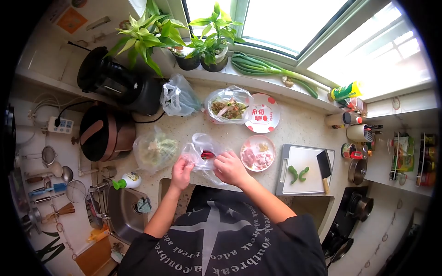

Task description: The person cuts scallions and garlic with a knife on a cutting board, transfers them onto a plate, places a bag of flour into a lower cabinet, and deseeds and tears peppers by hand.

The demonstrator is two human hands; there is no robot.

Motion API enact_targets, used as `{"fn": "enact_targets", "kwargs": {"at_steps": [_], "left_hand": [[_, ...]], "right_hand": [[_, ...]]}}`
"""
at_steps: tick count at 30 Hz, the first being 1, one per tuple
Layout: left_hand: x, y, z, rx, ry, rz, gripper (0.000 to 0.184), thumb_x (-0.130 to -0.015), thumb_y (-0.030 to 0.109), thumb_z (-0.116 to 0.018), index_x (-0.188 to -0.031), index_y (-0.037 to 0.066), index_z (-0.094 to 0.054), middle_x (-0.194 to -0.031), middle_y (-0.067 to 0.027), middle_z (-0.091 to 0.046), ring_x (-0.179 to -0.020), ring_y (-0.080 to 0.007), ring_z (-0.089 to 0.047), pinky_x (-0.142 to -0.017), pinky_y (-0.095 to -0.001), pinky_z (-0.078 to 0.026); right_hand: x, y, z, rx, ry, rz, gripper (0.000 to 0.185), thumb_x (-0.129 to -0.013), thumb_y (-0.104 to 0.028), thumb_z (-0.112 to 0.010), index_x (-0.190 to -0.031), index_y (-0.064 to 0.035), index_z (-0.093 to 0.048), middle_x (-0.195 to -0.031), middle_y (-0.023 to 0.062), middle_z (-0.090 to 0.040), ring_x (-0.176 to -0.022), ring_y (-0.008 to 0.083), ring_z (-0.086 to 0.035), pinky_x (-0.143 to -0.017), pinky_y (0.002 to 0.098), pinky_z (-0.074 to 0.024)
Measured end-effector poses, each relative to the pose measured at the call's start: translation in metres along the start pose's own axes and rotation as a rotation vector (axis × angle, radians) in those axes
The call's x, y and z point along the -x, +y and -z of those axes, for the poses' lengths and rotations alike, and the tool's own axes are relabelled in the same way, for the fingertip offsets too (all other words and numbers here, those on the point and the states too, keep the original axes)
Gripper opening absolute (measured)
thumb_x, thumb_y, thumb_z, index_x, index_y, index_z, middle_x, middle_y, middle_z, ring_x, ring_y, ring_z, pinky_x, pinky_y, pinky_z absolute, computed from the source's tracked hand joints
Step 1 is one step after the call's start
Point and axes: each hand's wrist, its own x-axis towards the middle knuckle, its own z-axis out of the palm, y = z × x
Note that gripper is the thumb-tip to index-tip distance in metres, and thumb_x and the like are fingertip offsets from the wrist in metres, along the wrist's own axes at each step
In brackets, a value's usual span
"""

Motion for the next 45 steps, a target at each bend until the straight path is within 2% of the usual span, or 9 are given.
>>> {"fn": "enact_targets", "kwargs": {"at_steps": [7, 11, 21, 26, 30, 33, 36, 40, 45], "left_hand": [[0.029, -0.029, 0.019, 0.098, -0.033, 0.089, 0.009, -0.086, -0.003, -0.057, -0.093, -0.003, -0.064, -0.112, -0.0098, -0.057, -0.097, -0.0168, -0.062, -0.084, -0.0253, -0.049], [0.037, -0.029, 0.021, 0.115, -0.029, 0.108, 0.010, -0.085, -0.006, -0.059, -0.093, -0.004, -0.064, -0.116, -0.0082, -0.057, -0.096, -0.0136, -0.063, -0.083, -0.0231, -0.049], [0.055, -0.053, 0.016, 0.096, 0.050, 0.172, 0.016, -0.090, 0.000, -0.065, -0.105, -0.004, -0.070, -0.115, -0.0045, -0.058, -0.093, -0.0085, -0.062, -0.080, -0.0221, -0.049], [0.059, -0.064, 0.016, 0.157, 0.126, 0.218, 0.017, -0.089, 0.001, -0.064, -0.103, -0.004, -0.070, -0.124, -0.0071, -0.061, -0.104, -0.0133, -0.062, -0.091, -0.0255, -0.048], [0.055, -0.065, 0.021, 0.506, 0.179, 0.261, 0.024, -0.086, 0.001, -0.060, -0.108, -0.004, -0.069, -0.130, -0.0111, -0.063, -0.113, -0.0190, -0.062, -0.103, -0.0323, -0.045], [0.043, -0.043, 0.020, 0.848, 0.191, 0.312, 0.034, -0.082, 0.002, -0.056, -0.115, -0.002, -0.065, -0.126, -0.0128, -0.065, -0.112, -0.0235, -0.065, -0.103, -0.0390, -0.050], [0.017, -0.010, 0.019, 0.946, 0.126, 0.256, 0.049, -0.081, 0.008, -0.053, -0.129, -0.004, -0.059, -0.130, -0.0168, -0.065, -0.125, -0.0305, -0.062, -0.113, -0.0475, -0.046], [-0.023, 0.036, 0.025, 1.083, 0.096, 0.157, 0.049, -0.081, 0.006, -0.050, -0.128, -0.004, -0.060, -0.130, -0.0161, -0.065, -0.129, -0.0310, -0.059, -0.115, -0.0468, -0.045], [-0.079, 0.012, 0.063, 0.971, 0.241, 0.021, 0.042, -0.085, 0.005, -0.050, -0.126, -0.001, -0.060, -0.126, -0.0112, -0.066, -0.119, -0.0251, -0.062, -0.106, -0.0396, -0.049]], "right_hand": [[0.004, -0.007, -0.022, 0.046, -0.271, -0.311, 0.018, -0.088, -0.028, -0.064, -0.093, -0.0104, -0.063, -0.071, 0.0116, -0.069, -0.069, 0.0357, -0.070, -0.069, 0.0502, -0.0533], [-0.003, 0.001, -0.048, 0.160, -0.314, -0.346, 0.014, -0.087, -0.021, -0.063, -0.094, -0.0097, -0.066, -0.074, 0.0138, -0.071, -0.072, 0.0358, -0.072, -0.059, 0.0508, -0.0553], [-0.027, 0.030, -0.121, 0.254, -0.459, -0.471, 0.017, -0.090, -0.024, -0.063, -0.096, -0.0162, -0.077, -0.092, 0.0124, -0.075, -0.084, 0.0337, -0.074, -0.067, 0.0478, -0.0579], [-0.029, 0.036, -0.117, 0.101, -0.359, -0.440, 0.015, -0.089, -0.024, -0.069, -0.097, -0.0194, -0.080, -0.098, 0.0119, -0.075, -0.087, 0.0324, -0.073, -0.074, 0.0455, -0.0585], [-0.030, 0.017, -0.059, -0.364, -0.105, -0.416, 0.017, -0.091, -0.020, -0.072, -0.103, -0.0098, -0.079, -0.104, 0.0119, -0.072, -0.093, 0.0247, -0.072, -0.078, 0.0363, -0.0567], [-0.021, 0.022, -0.041, -0.887, 0.127, -0.486, 0.017, -0.098, -0.014, -0.069, -0.110, -0.0030, -0.075, -0.106, 0.0070, -0.072, -0.092, 0.0152, -0.068, -0.076, 0.0299, -0.0523], [-0.011, 0.015, -0.006, -1.337, 0.234, -0.757, 0.022, -0.101, -0.015, -0.066, -0.117, -0.0006, -0.071, -0.110, 0.0087, -0.073, -0.094, 0.0160, -0.068, -0.075, 0.0290, -0.0510], [0.001, 0.017, 0.010, -1.563, 0.352, -0.759, 0.025, -0.103, -0.020, -0.065, -0.121, -0.0020, -0.067, -0.112, 0.0120, -0.073, -0.095, 0.0177, -0.069, -0.073, 0.0288, -0.0512], [0.012, 0.018, 0.014, -1.634, 0.395, -0.758, 0.027, -0.105, -0.022, -0.062, -0.125, -0.0034, -0.065, -0.108, 0.0115, -0.072, -0.090, 0.0211, -0.071, -0.072, 0.0293, -0.0529]]}}
